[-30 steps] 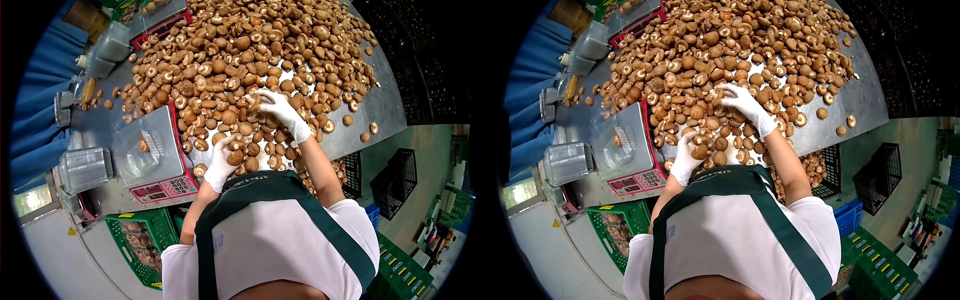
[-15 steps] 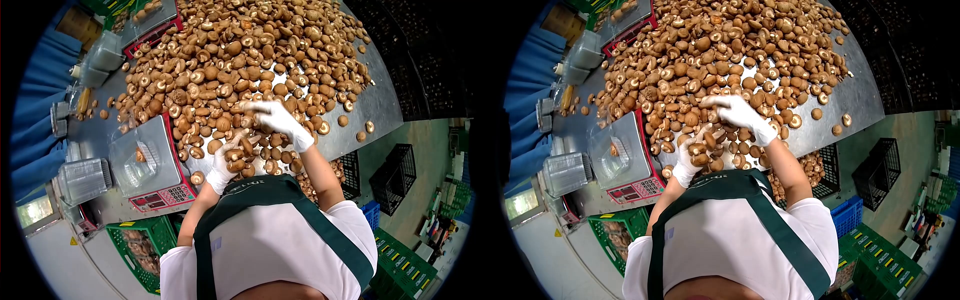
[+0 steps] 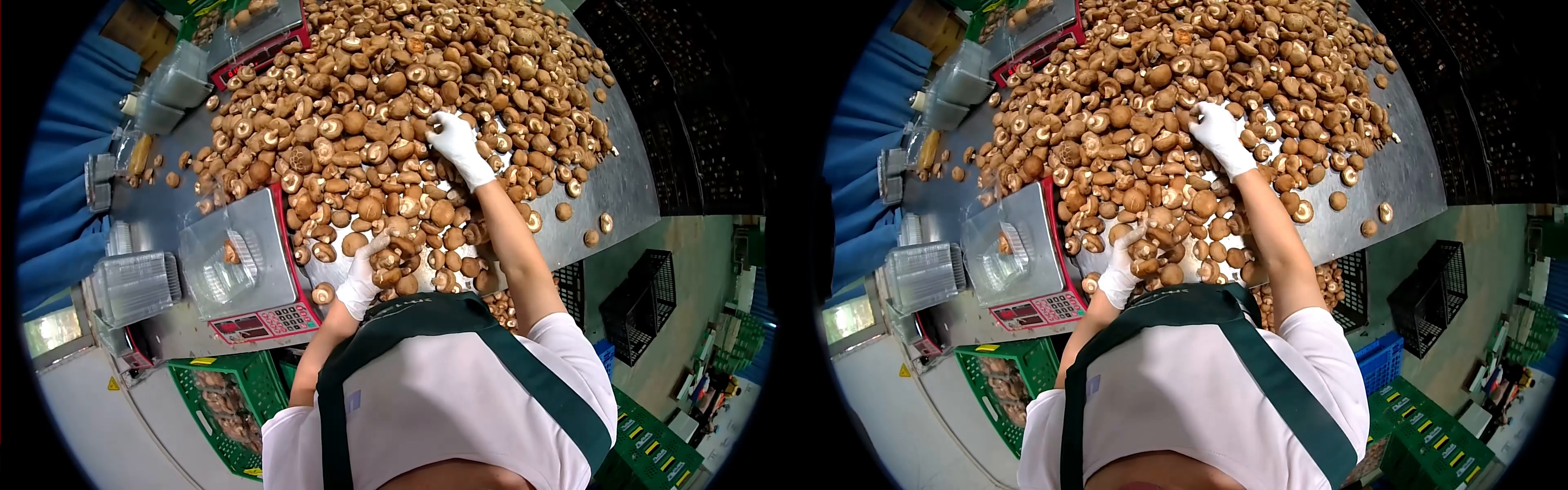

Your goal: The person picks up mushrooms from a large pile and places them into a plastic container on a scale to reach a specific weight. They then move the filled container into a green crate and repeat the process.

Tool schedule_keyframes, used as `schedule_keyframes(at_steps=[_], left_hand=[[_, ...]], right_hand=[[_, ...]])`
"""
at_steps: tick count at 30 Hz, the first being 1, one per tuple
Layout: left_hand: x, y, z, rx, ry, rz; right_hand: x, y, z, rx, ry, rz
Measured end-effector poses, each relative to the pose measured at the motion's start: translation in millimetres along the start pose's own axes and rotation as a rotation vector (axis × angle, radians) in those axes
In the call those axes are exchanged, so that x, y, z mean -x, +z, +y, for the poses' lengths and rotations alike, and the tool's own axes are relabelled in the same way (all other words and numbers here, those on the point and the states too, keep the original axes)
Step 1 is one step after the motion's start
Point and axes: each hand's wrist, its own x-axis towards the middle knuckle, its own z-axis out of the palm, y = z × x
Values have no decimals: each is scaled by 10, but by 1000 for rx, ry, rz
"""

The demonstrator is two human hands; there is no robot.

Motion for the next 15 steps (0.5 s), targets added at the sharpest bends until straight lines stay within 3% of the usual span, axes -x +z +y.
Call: schedule_keyframes(at_steps=[2, 3, 4, 6, 8, 10, 11, 12, 14, 15], left_hand=[[-2, -1, -9, -33, -11, 22], [16, 54, -9, -83, -5, 71], [21, 87, -11, -136, -1, 120], [-27, 43, 3, -125, -38, 64], [-54, 40, -2, -118, -76, 9], [-53, 112, -18, -124, -71, 105], [-73, 61, -20, -128, -71, 105], [-99, 11, -23, -150, -70, 54], [-110, -69, -8, -173, -61, 0], [-74, -23, 13, -178, -69, -40]], right_hand=[[90, -72, 92, -447, 301, -63], [153, -65, 137, -601, 256, -1], [181, -45, 161, -600, 260, -2], [222, -77, 169, -308, 127, 62], [204, -131, 71, -160, 140, -17], [178, -202, -146, -64, 115, -66], [125, 43, -14, -18, 12, -47], [116, -55, -167, 63, 90, -111], [75, -11, -153, 38, 139, -115], [86, 5, -105, -137, 153, -89]])
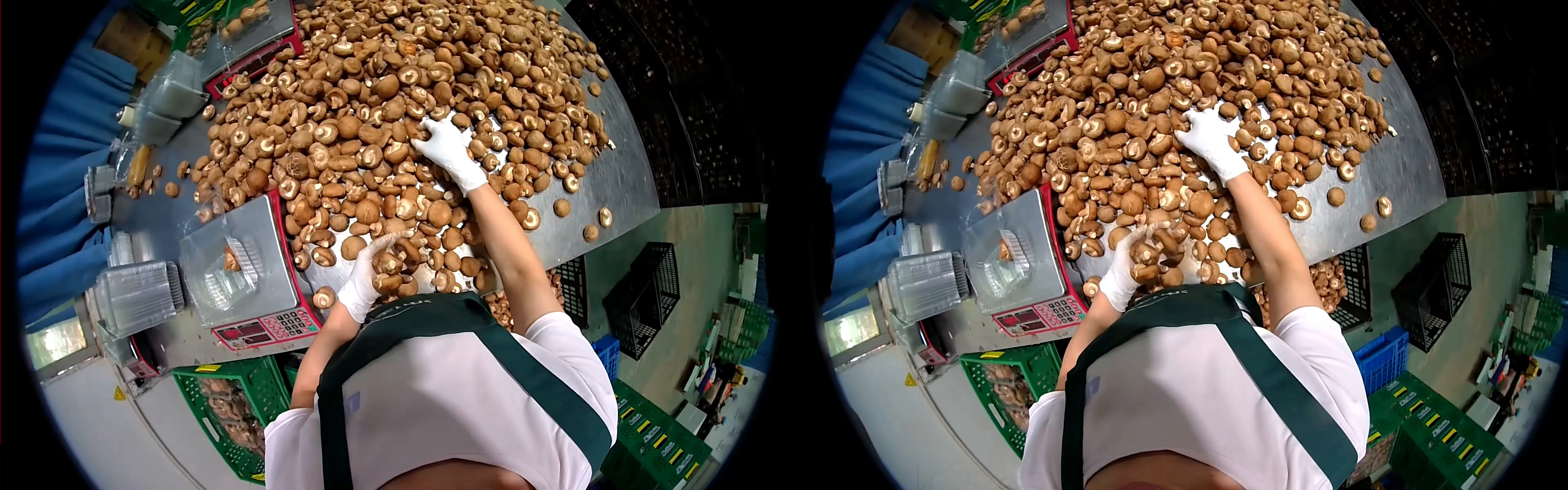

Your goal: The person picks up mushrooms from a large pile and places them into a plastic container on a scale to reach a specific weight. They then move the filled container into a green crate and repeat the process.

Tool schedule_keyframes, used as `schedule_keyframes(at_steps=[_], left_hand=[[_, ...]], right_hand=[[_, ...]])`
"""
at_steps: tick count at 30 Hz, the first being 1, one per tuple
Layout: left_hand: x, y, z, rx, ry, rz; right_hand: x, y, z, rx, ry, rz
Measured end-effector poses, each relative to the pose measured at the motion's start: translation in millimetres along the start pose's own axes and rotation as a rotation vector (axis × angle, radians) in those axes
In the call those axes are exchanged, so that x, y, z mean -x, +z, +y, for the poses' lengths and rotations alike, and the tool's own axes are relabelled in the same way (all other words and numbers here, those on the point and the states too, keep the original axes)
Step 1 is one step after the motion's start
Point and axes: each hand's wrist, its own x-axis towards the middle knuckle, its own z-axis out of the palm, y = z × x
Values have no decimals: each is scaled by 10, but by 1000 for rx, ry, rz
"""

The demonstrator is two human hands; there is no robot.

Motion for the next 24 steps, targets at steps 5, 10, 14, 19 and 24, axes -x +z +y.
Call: schedule_keyframes(at_steps=[5, 10, 14, 19, 24], left_hand=[[40, 235, 16, -25, 56, -26], [-88, 122, -46, 18, 124, 75], [-52, 106, -21, 94, 41, 135], [104, 225, 15, 79, 98, 223], [70, 34, 7, 128, 115, 173]], right_hand=[[614, -459, -274, -714, 64, -244], [1141, -653, -481, -479, -409, -523], [812, -655, -414, -672, -87, -342], [0, -316, -204, -267, 10, 2], [-497, 63, -297, 112, -193, 5]])
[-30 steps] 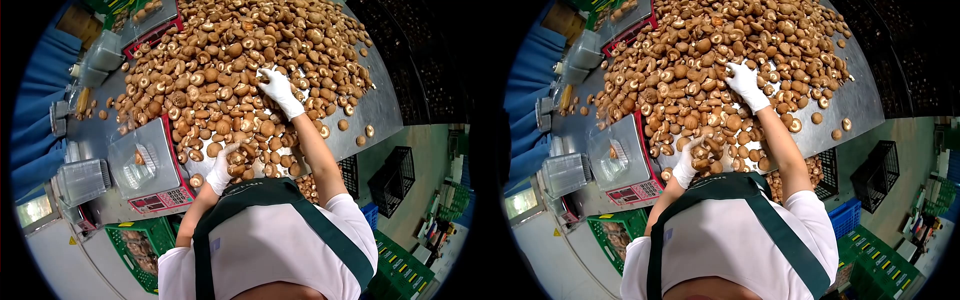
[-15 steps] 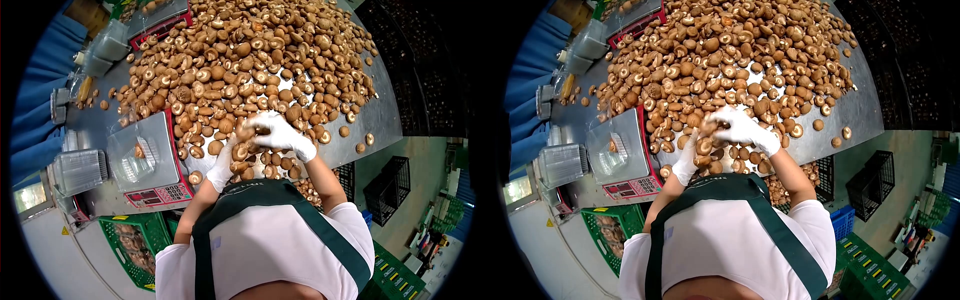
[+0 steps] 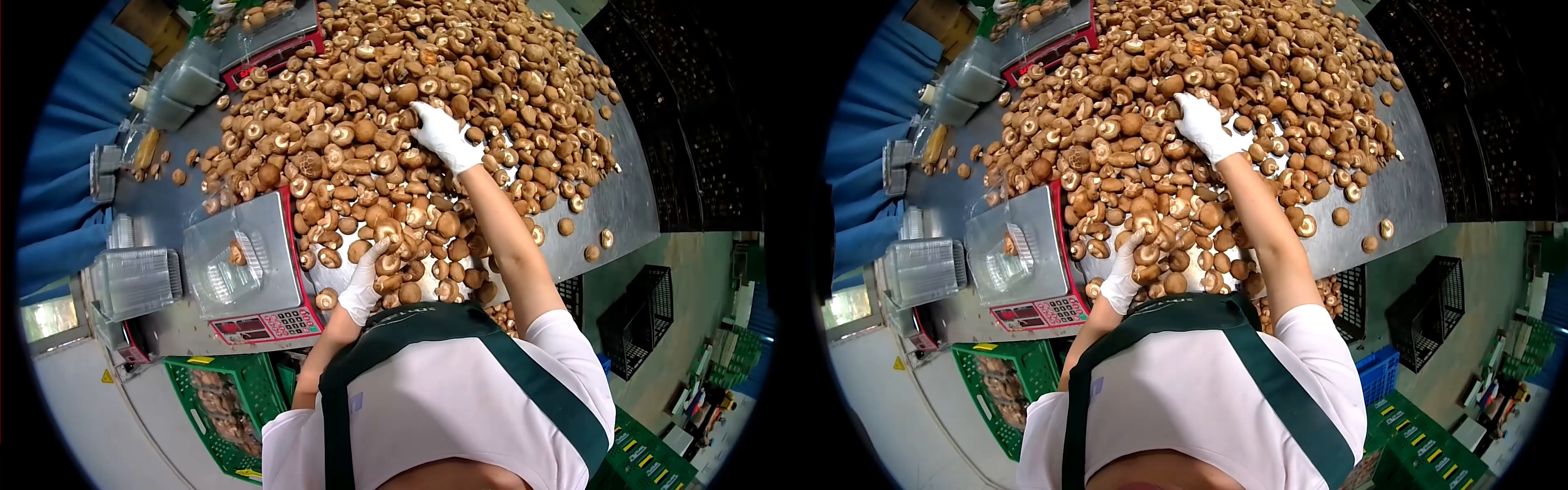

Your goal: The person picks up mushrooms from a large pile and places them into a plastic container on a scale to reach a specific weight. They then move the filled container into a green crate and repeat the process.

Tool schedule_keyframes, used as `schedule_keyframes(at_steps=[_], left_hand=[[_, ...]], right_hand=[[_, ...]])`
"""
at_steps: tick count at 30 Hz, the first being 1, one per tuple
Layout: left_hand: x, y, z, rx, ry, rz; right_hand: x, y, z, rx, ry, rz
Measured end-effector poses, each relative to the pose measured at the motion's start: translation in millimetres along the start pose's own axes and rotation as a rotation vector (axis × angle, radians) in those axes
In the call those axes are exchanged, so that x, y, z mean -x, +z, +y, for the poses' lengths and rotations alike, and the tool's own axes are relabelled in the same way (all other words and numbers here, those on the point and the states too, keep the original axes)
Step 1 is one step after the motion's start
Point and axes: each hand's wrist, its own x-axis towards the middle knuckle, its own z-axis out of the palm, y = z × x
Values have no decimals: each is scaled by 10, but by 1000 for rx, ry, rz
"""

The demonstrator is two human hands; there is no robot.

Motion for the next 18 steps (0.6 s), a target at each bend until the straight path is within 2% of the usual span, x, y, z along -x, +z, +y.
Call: schedule_keyframes(at_steps=[2, 5, 6, 7, 9, 10, 13, 15, 18], left_hand=[[41, 62, 20, 20, 0, -13], [-5, -65, 3, 56, 28, -51], [-7, -61, 3, 70, 53, -78], [-7, -53, 7, 74, 55, -78], [-18, -3, 2, 142, 85, -138], [-48, -64, 18, 82, 93, -203], [-50, -15, -7, 75, 94, -163], [-89, -6, -41, 17, 106, -179], [-86, 35, -37, 102, 68, -231]], right_hand=[[-64, 260, 110, 82, -132, 103], [-3, 54, -16, -10, 56, 49], [1, 81, 24, -110, 106, 140], [62, 99, 81, -405, 215, 152], [256, 51, 181, -704, 248, 95], [370, -15, 162, -721, 269, 70], [548, -93, 173, -532, 227, 82], [536, -130, 172, -427, 200, 111], [380, -90, 127, -267, 124, 142]])
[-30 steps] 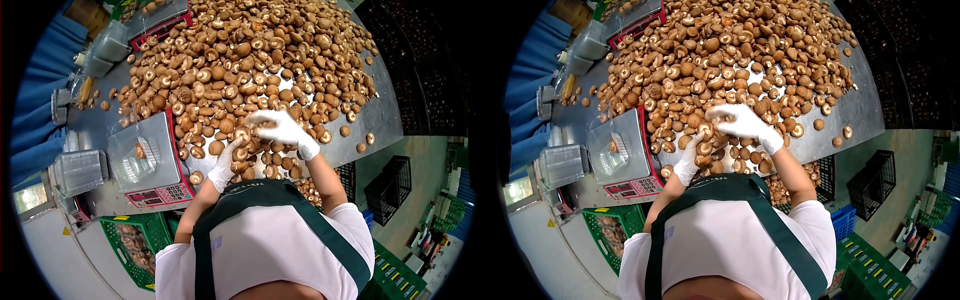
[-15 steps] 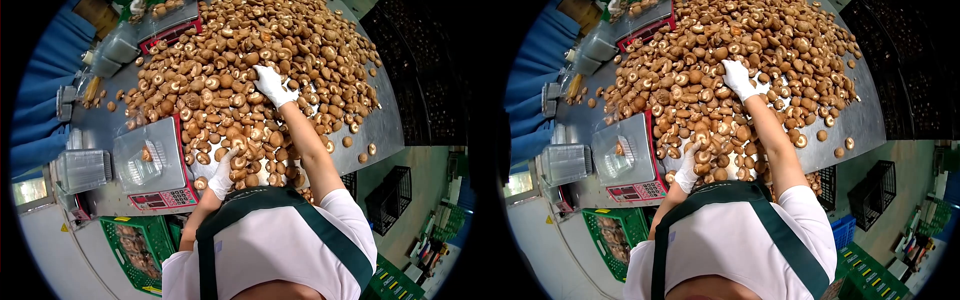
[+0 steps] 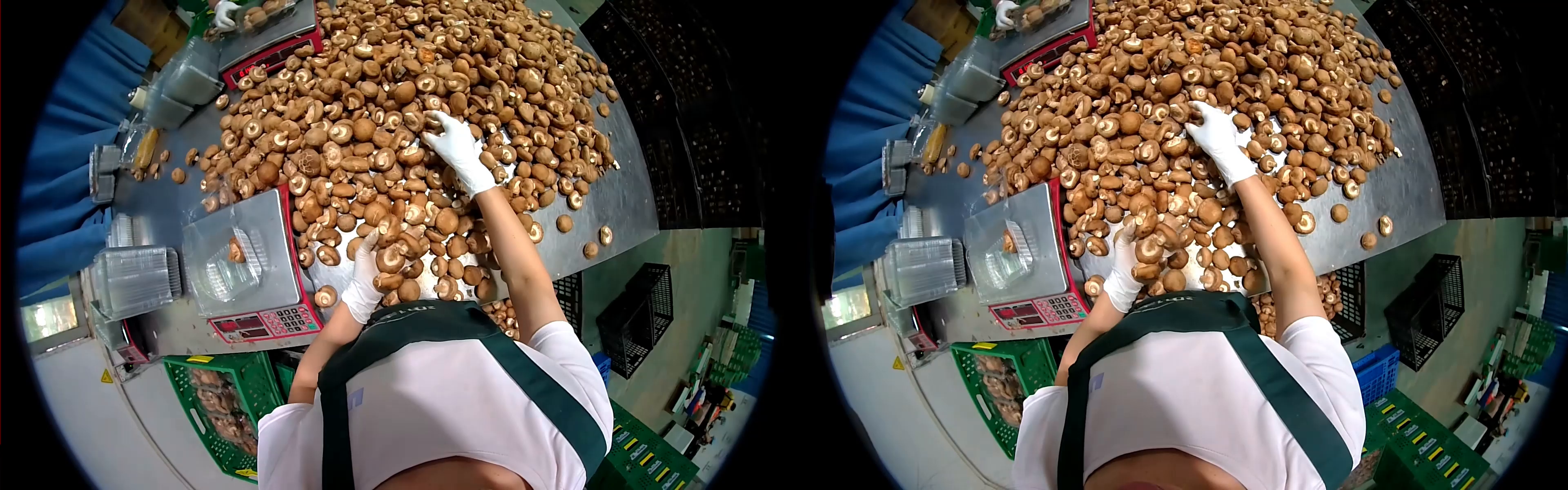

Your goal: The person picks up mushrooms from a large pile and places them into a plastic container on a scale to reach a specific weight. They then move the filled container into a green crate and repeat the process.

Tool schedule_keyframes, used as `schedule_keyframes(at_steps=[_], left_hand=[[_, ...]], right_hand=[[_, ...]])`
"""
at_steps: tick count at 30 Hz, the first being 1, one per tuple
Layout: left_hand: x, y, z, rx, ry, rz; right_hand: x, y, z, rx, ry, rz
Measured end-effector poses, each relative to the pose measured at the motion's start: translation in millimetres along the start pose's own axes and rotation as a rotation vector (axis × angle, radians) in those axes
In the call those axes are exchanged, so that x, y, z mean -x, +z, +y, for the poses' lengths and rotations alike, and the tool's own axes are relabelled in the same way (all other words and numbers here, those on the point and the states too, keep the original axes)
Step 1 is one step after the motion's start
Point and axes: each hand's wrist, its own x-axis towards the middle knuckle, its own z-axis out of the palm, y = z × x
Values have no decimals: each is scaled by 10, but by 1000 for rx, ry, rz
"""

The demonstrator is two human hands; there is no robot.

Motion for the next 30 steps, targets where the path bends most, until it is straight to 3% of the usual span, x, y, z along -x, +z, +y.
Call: schedule_keyframes(at_steps=[6, 7, 9, 11, 13, 15, 18, 19, 21, 25, 27, 30], left_hand=[[28, -54, 90, 356, -26, -30], [49, -63, 108, 356, -15, -33], [113, -51, 138, 582, -149, -279], [104, -84, 135, 614, -123, -324], [102, -7, 116, 441, 62, -132], [52, -63, 105, 406, 137, -131], [46, 29, 133, 422, 104, -230], [34, 13, 146, 345, 125, -182], [42, 69, 129, 137, 127, -79], [81, 91, 108, 64, 169, -94], [109, 195, 71, 91, 236, 25], [96, -39, 97, 102, 174, -102]], right_hand=[[-310, 361, -1, 331, -174, -61], [-322, 380, 6, 295, -172, -7], [-282, 270, -90, 220, -75, -56], [-138, 183, -139, -58, 6, -49], [140, 17, -304, -201, -13, -127], [463, -175, -500, -307, -11, -233], [912, -276, -559, -300, -77, -307], [1036, -260, -530, -264, -153, -287], [1229, -269, -550, -274, -118, -407], [1381, -286, -587, -397, -125, -437], [1403, -273, -574, -452, -89, -433], [1421, -277, -586, -479, -54, -427]])
